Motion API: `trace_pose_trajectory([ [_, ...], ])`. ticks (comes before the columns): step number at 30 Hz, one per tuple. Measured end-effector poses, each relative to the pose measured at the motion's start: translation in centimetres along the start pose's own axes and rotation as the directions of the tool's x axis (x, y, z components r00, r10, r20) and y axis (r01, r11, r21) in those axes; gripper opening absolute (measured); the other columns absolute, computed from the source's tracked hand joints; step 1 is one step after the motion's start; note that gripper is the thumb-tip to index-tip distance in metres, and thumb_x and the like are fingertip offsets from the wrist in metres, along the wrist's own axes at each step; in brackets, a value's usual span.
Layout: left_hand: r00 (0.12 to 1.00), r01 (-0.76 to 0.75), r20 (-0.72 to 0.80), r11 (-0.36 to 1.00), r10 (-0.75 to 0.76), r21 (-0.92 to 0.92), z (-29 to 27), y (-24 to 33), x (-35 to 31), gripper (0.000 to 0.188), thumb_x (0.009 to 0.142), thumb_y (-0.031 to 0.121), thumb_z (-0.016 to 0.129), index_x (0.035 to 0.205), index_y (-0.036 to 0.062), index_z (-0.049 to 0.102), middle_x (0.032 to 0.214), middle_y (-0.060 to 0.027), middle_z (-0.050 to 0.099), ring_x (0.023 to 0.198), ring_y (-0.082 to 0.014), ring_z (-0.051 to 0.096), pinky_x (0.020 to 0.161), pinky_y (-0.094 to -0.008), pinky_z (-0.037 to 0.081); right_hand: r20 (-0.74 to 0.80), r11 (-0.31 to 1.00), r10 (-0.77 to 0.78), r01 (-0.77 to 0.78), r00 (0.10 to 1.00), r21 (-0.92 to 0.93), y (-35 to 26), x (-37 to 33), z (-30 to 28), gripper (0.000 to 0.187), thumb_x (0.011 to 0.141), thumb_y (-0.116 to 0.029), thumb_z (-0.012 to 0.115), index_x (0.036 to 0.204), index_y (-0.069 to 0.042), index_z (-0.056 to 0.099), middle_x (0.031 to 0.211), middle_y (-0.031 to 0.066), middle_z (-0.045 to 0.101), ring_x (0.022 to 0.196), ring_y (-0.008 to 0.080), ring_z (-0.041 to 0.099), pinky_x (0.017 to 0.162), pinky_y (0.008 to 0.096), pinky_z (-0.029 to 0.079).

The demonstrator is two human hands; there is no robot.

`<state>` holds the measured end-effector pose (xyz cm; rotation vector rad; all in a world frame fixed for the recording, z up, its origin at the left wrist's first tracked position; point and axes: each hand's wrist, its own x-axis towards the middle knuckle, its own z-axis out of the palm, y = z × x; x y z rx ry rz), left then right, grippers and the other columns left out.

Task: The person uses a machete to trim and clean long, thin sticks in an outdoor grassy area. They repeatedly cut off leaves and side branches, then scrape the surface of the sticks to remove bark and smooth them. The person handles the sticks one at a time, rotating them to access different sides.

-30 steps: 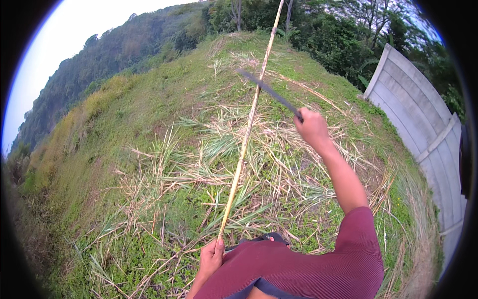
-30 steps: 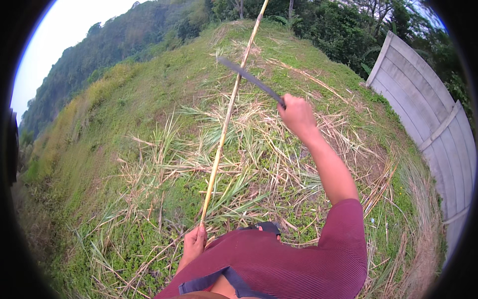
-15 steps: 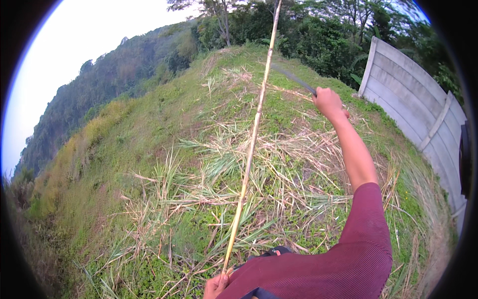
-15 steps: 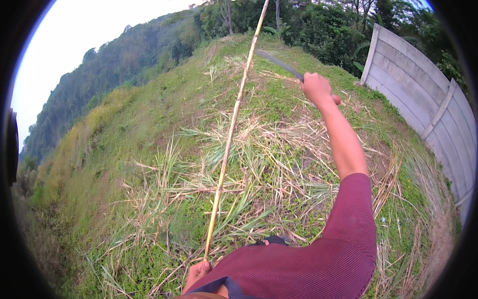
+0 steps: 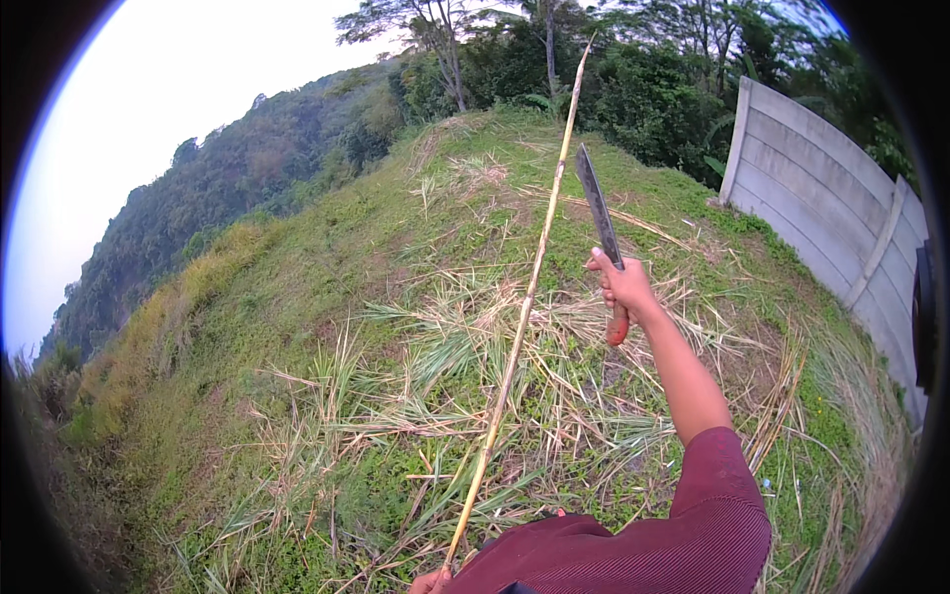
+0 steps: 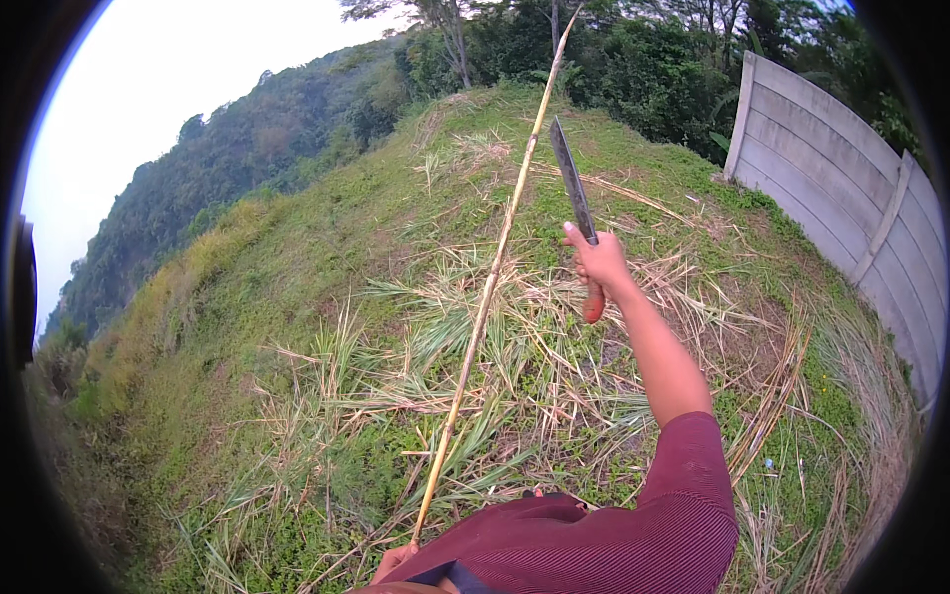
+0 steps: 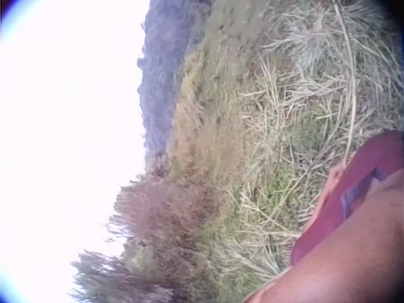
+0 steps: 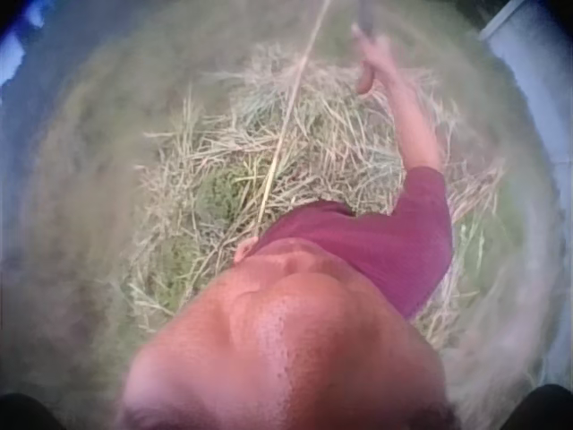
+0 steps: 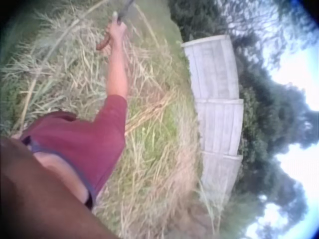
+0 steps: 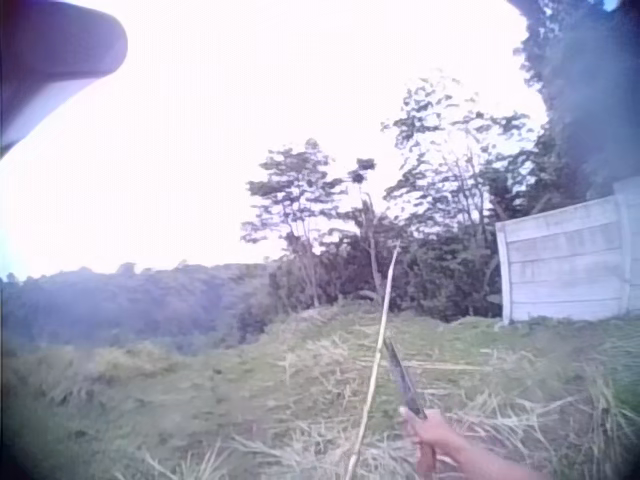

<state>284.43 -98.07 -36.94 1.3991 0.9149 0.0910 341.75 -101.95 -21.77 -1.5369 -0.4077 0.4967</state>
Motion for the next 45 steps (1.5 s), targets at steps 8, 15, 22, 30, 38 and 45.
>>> trace_pose_trajectory([
  [8, 0.987, 0.135, 0.065, 0.982, -0.145, 0.134, 6.6, -0.6, 5.5, 0.045, 0.081, 0.046, 0.066, 0.097, 0.0040, 0.059, 0.090, -0.0083, 0.058, 0.085, -0.0201, 0.053, 0.074, -0.0337, 0.042, 0.126, 0.933, -0.035, -0.013, 0.991, 0.361, 3.8, 2.5, 0.1, 0.057, 0.085, -0.040, 0.074, 0.112, 0.007, 0.055, 0.066, -0.0025, 0.049, 0.049, 0.0050, 0.045, 0.043, 0.0222, 0.040],
  [15, 0.963, 0.198, 0.118, 0.932, -0.243, 0.303, 11.1, -2.6, 11.1, 0.062, 0.071, 0.051, 0.074, 0.108, 0.0040, 0.059, 0.103, -0.0137, 0.059, 0.097, -0.0266, 0.054, 0.083, -0.0380, 0.044, -0.134, 0.905, 0.159, -0.090, 0.978, 0.416, 15.4, 8.0, -2.5, 0.027, 0.083, -0.020, 0.076, 0.088, -0.003, 0.056, 0.065, 0.0011, 0.055, 0.051, 0.0105, 0.052, 0.044, 0.0262, 0.043],
  [22, 0.950, 0.121, 0.111, 0.672, -0.292, 0.731, 11.7, -5.2, 18.4, 0.082, 0.061, 0.056, 0.081, 0.119, 0.0040, 0.058, 0.115, -0.0192, 0.060, 0.109, -0.0331, 0.056, 0.093, -0.0423, 0.046, 0.414, 0.780, 0.169, -0.378, 0.895, 0.498, 18.4, 9.1, -7.1, 0.024, 0.092, -0.016, 0.066, 0.107, 0.002, 0.058, 0.063, -0.0065, 0.040, 0.049, 0.0035, 0.039, 0.044, 0.0228, 0.036],
  [30, 0.943, -0.250, 0.234, 0.968, 0.238, 0.020, 29.5, 17.4, 36.6, 0.048, 0.094, 0.042, 0.059, 0.121, 0.0025, 0.058, 0.109, -0.0128, 0.065, 0.100, -0.0228, 0.062, 0.085, -0.0347, 0.050, 0.558, 0.800, 0.134, -0.421, 0.819, 0.427, 22.0, 10.1, -14.6, 0.029, 0.095, -0.021, 0.063, 0.111, 0.003, 0.059, 0.061, -0.0067, 0.041, 0.049, 0.0031, 0.040, 0.046, 0.0230, 0.037],
  [38, 0.946, -0.323, 0.018, 0.934, 0.324, 0.152, 37.6, 17.2, 41.8, 0.034, 0.103, 0.035, 0.046, 0.080, 0.0108, 0.048, 0.061, 0.0077, 0.037, 0.050, -0.0041, 0.030, 0.045, -0.0229, 0.024, 0.300, 0.861, 0.286, -0.382, 0.910, 0.337, 23.9, 10.7, -19.7, 0.032, 0.098, -0.032, 0.058, 0.096, 0.000, 0.063, 0.060, -0.0027, 0.046, 0.043, 0.0063, 0.042, 0.039, 0.0241, 0.035],
  [45, 0.973, -0.220, -0.031, 0.958, 0.229, 0.183, 37.5, 17.3, 43.0, 0.042, 0.103, 0.039, 0.045, 0.076, 0.0067, 0.052, 0.061, 0.0059, 0.041, 0.056, -0.0061, 0.035, 0.050, -0.0267, 0.029, -0.256, 0.931, -0.325, 0.260, 0.910, -0.257, 22.9, 21.4, -29.9, 0.035, 0.099, -0.032, 0.054, 0.092, -0.001, 0.069, 0.054, -0.0030, 0.050, 0.044, 0.0053, 0.043, 0.042, 0.0252, 0.031],
])
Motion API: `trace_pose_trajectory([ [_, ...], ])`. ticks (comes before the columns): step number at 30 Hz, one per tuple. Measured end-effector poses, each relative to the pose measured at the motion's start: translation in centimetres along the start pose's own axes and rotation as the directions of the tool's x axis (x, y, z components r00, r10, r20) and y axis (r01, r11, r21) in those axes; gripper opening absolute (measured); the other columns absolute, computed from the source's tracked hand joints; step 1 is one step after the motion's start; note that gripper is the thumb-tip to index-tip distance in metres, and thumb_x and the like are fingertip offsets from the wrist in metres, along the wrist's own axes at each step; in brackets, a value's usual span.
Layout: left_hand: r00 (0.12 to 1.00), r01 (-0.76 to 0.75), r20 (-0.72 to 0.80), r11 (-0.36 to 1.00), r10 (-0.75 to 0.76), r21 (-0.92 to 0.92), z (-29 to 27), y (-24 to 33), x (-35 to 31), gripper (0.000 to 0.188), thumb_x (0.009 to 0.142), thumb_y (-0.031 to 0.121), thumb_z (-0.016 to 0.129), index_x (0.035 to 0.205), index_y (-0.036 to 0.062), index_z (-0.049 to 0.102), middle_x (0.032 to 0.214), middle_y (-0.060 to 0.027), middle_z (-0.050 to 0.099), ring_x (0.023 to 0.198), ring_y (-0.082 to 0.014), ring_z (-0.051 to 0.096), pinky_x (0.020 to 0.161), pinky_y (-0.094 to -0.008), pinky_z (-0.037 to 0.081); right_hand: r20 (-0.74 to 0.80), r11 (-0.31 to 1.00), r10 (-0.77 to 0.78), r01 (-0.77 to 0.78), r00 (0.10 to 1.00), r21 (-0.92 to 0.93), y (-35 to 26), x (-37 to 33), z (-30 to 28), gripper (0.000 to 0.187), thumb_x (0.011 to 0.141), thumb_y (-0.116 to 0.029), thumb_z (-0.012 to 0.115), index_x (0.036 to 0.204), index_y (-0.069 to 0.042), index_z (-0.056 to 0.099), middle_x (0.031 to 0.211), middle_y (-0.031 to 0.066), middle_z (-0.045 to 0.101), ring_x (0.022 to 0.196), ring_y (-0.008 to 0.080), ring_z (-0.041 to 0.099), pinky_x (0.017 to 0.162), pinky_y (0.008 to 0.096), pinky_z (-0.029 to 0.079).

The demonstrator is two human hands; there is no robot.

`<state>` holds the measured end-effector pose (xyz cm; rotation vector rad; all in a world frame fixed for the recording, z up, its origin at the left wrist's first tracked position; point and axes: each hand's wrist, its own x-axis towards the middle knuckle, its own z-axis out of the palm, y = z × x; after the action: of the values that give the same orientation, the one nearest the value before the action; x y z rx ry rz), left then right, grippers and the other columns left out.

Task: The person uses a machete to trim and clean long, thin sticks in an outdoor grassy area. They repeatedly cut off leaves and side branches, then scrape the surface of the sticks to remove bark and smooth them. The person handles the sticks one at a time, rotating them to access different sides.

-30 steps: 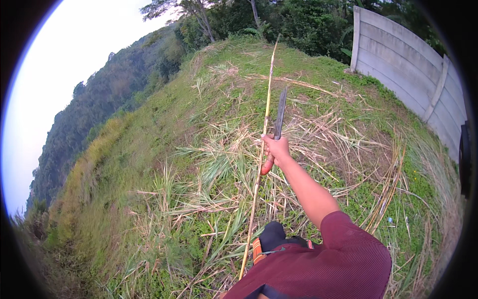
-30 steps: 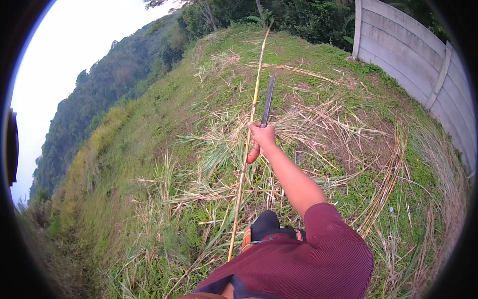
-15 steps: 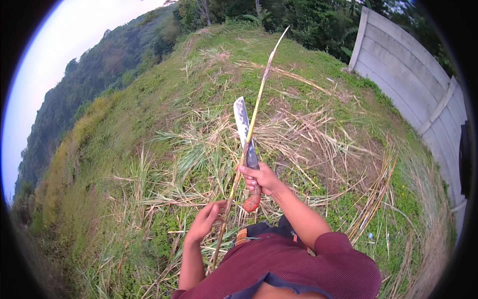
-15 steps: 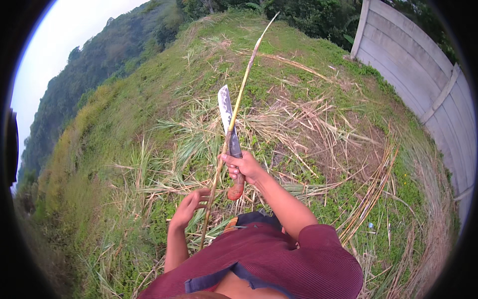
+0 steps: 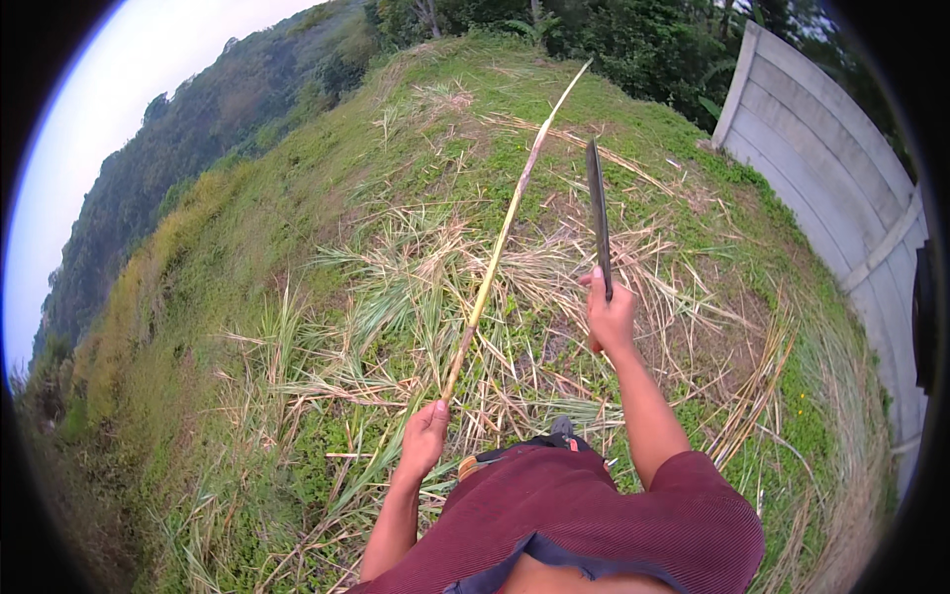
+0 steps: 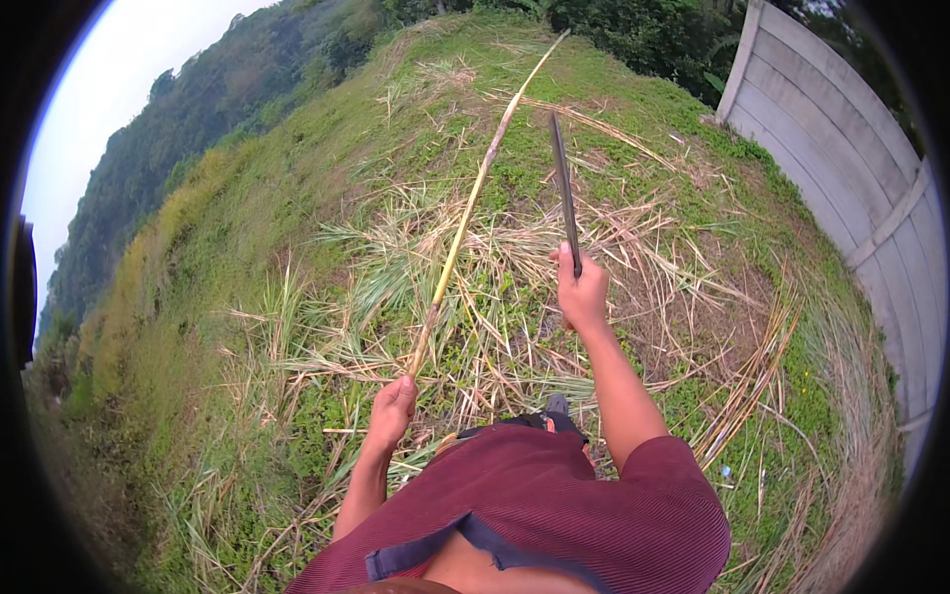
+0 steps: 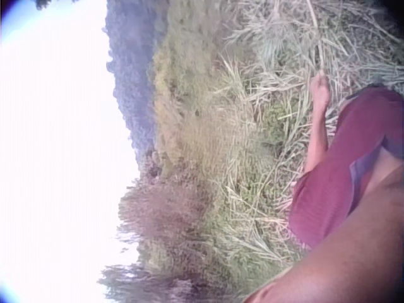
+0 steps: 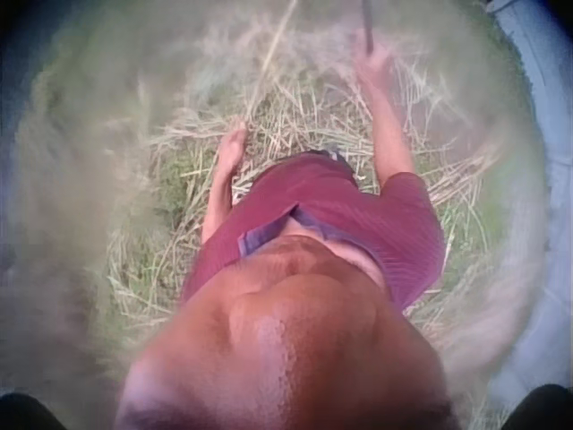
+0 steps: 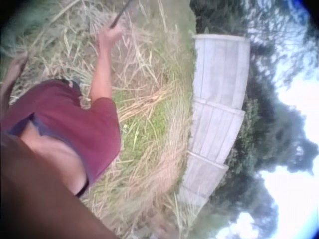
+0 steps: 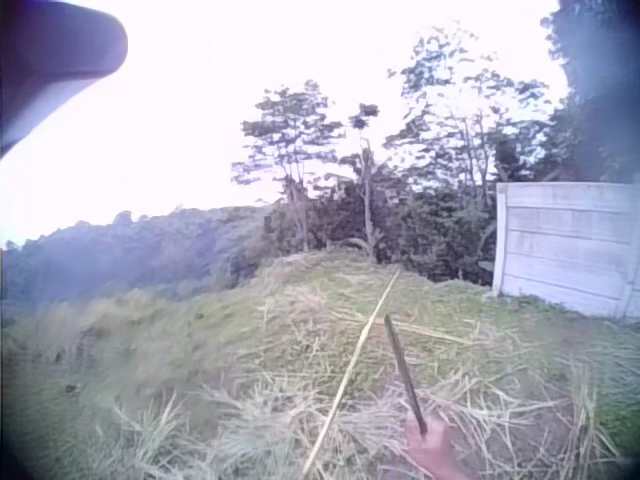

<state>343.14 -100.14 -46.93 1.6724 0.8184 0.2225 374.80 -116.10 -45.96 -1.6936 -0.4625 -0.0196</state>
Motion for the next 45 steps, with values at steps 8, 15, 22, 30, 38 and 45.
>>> trace_pose_trajectory([
  [8, 0.971, 0.228, 0.120, 0.950, -0.206, -0.214, -1.8, 1.6, 0.1, 0.044, 0.103, 0.041, 0.043, 0.069, 0.0123, 0.047, 0.057, 0.0064, 0.036, 0.049, -0.0069, 0.029, 0.046, -0.0266, 0.024, -0.183, 0.659, -0.668, 0.687, 0.721, 0.304, -20.7, 9.3, -2.8, 0.029, 0.100, -0.022, 0.053, 0.093, 0.003, 0.066, 0.057, -0.0020, 0.047, 0.049, 0.0052, 0.045, 0.044, 0.0239, 0.032],
  [15, 0.973, 0.204, 0.163, 0.946, -0.166, -0.254, -2.2, 6.8, -3.7, 0.046, 0.102, 0.043, 0.045, 0.068, 0.0122, 0.046, 0.056, 0.0065, 0.037, 0.049, -0.0074, 0.030, 0.045, -0.0265, 0.024, 0.161, 0.272, 0.066, 0.137, 0.985, -0.952, 18.6, 18.8, -9.0, 0.035, 0.090, -0.029, 0.057, 0.093, 0.003, 0.070, 0.091, 0.0259, 0.069, 0.085, 0.0417, 0.068, 0.077, 0.0485, 0.053],
  [22, 0.967, 0.224, 0.173, 0.945, -0.186, -0.237, -3.0, 5.8, -0.8, 0.045, 0.102, 0.042, 0.045, 0.068, 0.0122, 0.045, 0.057, 0.0067, 0.037, 0.050, -0.0058, 0.029, 0.046, -0.0263, 0.023, -0.007, 0.680, 0.621, -0.543, 0.784, -0.492, 16.7, 3.6, -0.5, 0.038, 0.091, -0.034, 0.062, 0.082, 0.001, 0.070, 0.065, 0.0155, 0.066, 0.060, 0.0328, 0.064, 0.059, 0.0413, 0.050],
  [30, 0.973, 0.201, 0.156, 0.959, -0.171, -0.201, -1.3, 5.4, 2.0, 0.045, 0.103, 0.041, 0.044, 0.068, 0.0120, 0.045, 0.057, 0.0075, 0.035, 0.051, -0.0056, 0.028, 0.046, -0.0259, 0.023, 0.033, 0.887, -0.153, 0.152, 0.988, -0.436, 5.3, 0.5, -1.1, 0.026, 0.092, -0.026, 0.061, 0.089, 0.000, 0.064, 0.066, 0.0142, 0.062, 0.059, 0.0322, 0.062, 0.051, 0.0394, 0.045],
  [38, 0.972, 0.160, 0.204, 0.968, -0.120, -0.191, 0.1, 6.0, 0.1, 0.044, 0.103, 0.039, 0.044, 0.068, 0.0114, 0.045, 0.057, 0.0067, 0.035, 0.050, -0.0063, 0.027, 0.046, -0.0259, 0.023, 0.416, 0.319, -0.631, 0.708, 0.655, -0.630, -5.8, 6.3, -2.0, 0.019, 0.076, -0.017, 0.071, 0.085, -0.007, 0.057, 0.073, 0.0105, 0.064, 0.059, 0.0255, 0.064, 0.050, 0.0379, 0.048],
  [45, 0.940, 0.251, 0.301, 0.919, -0.157, -0.303, -0.1, 5.7, -2.4, 0.047, 0.102, 0.043, 0.044, 0.067, 0.0128, 0.042, 0.057, 0.0067, 0.034, 0.050, -0.0064, 0.027, 0.047, -0.0255, 0.023, 0.283, 0.481, -0.468, 0.509, 0.837, -0.714, -6.3, 13.7, -4.7, 0.018, 0.080, -0.016, 0.068, 0.075, -0.009, 0.052, 0.064, 0.0083, 0.059, 0.053, 0.0246, 0.061, 0.048, 0.0382, 0.048],
])
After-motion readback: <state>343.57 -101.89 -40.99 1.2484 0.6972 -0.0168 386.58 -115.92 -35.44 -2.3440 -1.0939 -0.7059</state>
